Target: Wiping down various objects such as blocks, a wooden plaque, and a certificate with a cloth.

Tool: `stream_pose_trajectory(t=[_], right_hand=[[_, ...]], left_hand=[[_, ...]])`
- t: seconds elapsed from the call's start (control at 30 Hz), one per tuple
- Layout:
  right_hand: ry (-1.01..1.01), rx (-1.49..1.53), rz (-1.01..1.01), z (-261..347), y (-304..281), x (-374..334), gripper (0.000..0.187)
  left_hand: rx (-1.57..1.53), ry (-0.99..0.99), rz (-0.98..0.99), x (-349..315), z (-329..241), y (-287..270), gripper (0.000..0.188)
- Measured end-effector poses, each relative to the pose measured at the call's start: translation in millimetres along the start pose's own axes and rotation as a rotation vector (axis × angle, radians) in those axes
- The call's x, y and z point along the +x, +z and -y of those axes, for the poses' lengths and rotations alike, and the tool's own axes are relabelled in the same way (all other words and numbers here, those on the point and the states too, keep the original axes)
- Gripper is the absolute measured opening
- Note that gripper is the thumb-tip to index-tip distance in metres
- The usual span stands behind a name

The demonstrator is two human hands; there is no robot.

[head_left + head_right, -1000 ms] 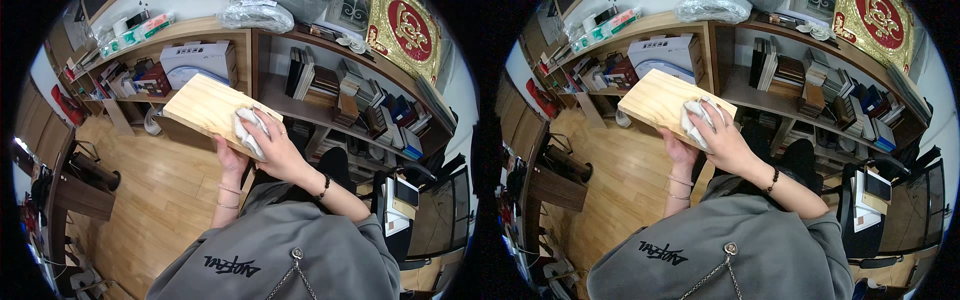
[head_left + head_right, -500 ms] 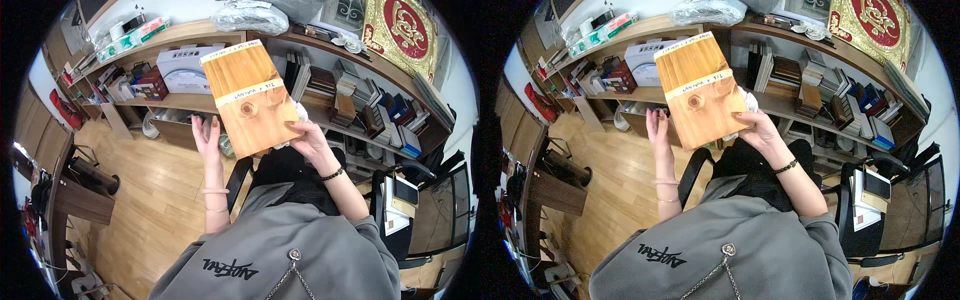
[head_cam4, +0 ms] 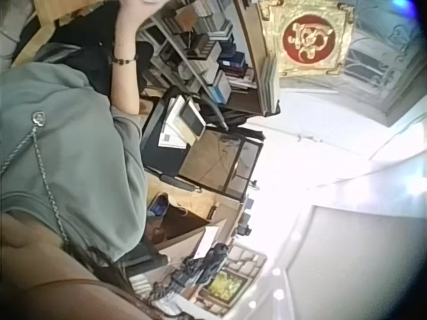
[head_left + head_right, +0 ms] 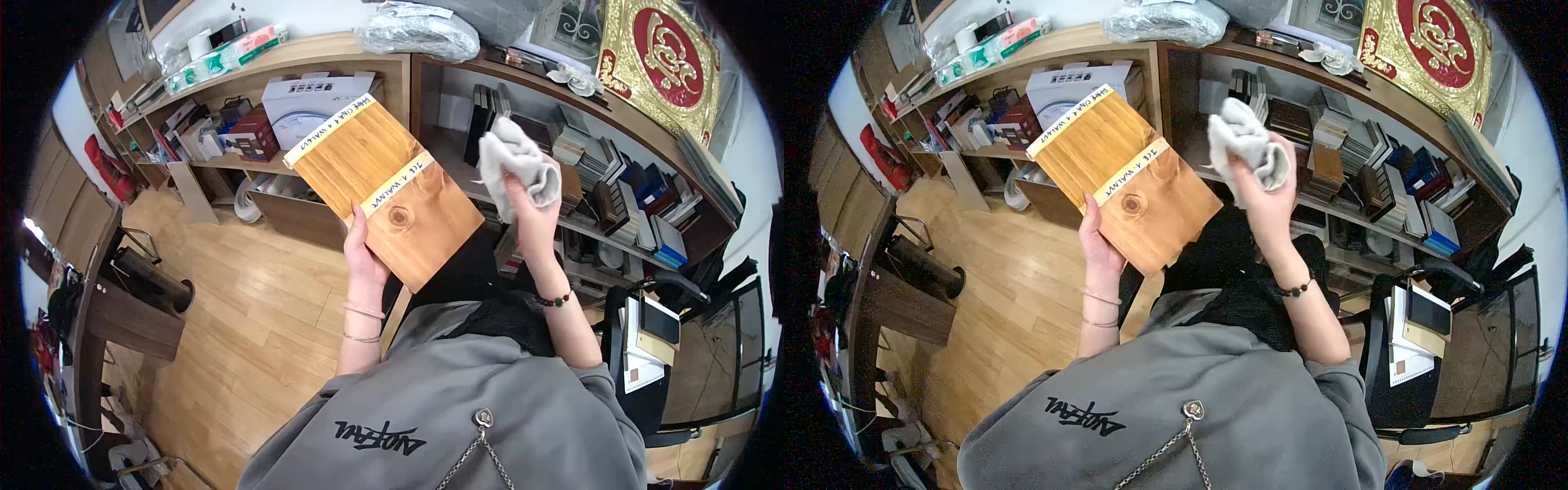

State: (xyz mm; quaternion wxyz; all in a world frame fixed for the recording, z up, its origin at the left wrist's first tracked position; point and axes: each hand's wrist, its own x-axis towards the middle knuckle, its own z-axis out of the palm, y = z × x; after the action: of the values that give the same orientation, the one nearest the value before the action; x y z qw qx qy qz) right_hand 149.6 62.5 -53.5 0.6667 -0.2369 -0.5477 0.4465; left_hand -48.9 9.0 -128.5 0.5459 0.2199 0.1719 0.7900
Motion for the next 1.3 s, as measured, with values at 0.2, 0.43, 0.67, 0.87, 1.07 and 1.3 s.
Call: stream_pose_trajectory(t=[0.2, 0.43, 0.67, 0.87, 1.07, 1.3], right_hand=[[-0.610, -0.917, 0.584, -10, 30, -30, 0.055], [-0.783, -0.754, 0.897, -9, 31, -34, 0.042], [-0.825, -0.753, 0.895, -4, 39, -43, 0.041], [-0.960, -0.831, 0.684, -3, 42, 17, 0.040], [-0.922, -0.799, 0.735, -2, 53, 4, 0.040], [-0.922, -0.924, 0.464, 13, 65, 60, 0.046]], left_hand=[[-0.075, -0.020, 0.057, -8, 10, 5, 0.054], [-0.120, -0.111, 0.120, -3, 6, -5, 0.062], [-0.100, -0.138, 0.113, -7, 3, -5, 0.064], [-0.168, -0.186, 0.238, -8, 3, -9, 0.057], [-0.075, -0.098, 0.162, -11, 3, -11, 0.055], [0.053, -0.137, 0.232, -6, 5, -23, 0.052]])
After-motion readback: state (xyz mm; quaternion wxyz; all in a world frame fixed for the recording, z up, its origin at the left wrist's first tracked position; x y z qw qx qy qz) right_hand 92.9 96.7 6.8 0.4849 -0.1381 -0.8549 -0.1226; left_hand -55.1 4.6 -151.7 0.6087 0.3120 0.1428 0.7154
